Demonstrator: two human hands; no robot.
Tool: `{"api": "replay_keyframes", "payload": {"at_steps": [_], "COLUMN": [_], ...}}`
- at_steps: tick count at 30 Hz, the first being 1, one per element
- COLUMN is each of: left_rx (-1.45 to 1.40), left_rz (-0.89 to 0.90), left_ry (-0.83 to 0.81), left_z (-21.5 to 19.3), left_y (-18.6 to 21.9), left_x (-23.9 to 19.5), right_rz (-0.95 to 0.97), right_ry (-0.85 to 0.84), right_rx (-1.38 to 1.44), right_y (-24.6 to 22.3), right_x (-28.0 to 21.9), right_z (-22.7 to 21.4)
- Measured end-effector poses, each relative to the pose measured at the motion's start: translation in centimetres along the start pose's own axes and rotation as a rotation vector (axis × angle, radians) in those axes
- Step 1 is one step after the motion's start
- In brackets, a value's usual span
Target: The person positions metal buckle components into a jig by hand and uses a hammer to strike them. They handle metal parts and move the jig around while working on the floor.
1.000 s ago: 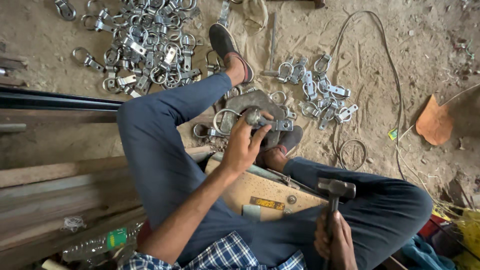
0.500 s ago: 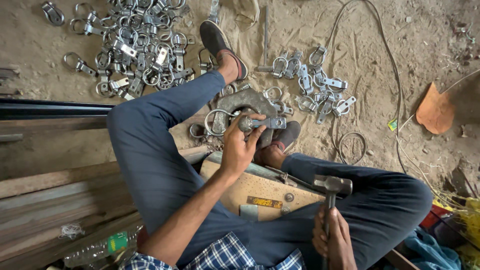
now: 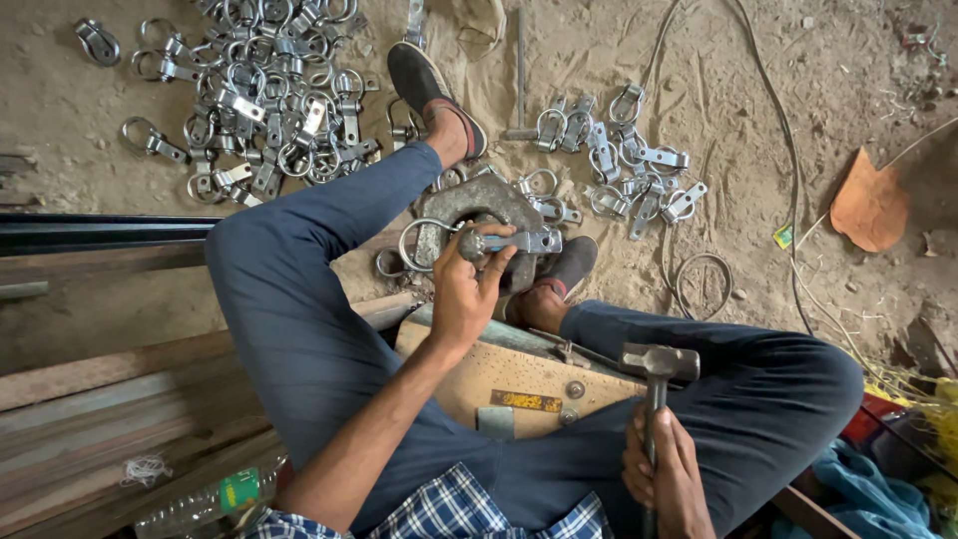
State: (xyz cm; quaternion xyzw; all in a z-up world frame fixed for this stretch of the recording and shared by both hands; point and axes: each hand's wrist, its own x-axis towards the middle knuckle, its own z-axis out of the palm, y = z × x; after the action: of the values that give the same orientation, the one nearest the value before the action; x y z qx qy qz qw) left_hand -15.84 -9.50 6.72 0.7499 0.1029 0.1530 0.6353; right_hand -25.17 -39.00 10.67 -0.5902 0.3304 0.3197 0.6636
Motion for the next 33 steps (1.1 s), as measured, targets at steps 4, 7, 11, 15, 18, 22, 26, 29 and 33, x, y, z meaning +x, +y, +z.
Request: {"api": "replay_keyframes", "payload": {"at_steps": [4, 7, 11, 15, 18, 22, 26, 29, 33], "left_rx": [-0.095, -0.123, -0.130, -0.125, -0.058, 0.004, -0.033, -0.035, -0.125], "left_rz": [0.018, -0.014, -0.013, -0.015, 0.026, -0.047, -0.005, 0.004, -0.019], "left_ry": [-0.021, -0.013, -0.013, -0.011, -0.011, -0.031, -0.028, -0.020, -0.013], "left_z": [0.0, 0.1, 0.1, 0.1, -0.1, -0.1, -0.1, -0.1, -0.2], "left_y": [-0.6, -0.9, -1.1, -0.9, -0.8, -0.8, -1.1, -1.3, -1.7], "left_x": [-0.2, -0.5, -0.6, -0.5, -0.5, -0.5, -0.6, -0.7, -0.9], "right_rz": [-0.016, -0.016, 0.010, 0.011, -0.009, 0.016, 0.024, 0.024, 0.013], "right_ry": [-0.017, -0.020, -0.004, -0.007, -0.032, 0.002, 0.028, 0.017, 0.004], "right_rx": [0.017, 0.016, -0.008, -0.002, 0.022, 0.007, -0.022, -0.013, -0.028], "right_y": [0.0, 0.0, -0.2, -0.3, -0.2, -0.3, -0.6, -0.6, -0.6], "right_x": [0.0, -0.1, -0.2, -0.2, -0.3, -0.4, -0.5, -0.6, -0.6], "right_z": [0.1, 0.1, 0.1, 0.1, 0.2, 0.3, 0.5, 0.6, 0.5]}}
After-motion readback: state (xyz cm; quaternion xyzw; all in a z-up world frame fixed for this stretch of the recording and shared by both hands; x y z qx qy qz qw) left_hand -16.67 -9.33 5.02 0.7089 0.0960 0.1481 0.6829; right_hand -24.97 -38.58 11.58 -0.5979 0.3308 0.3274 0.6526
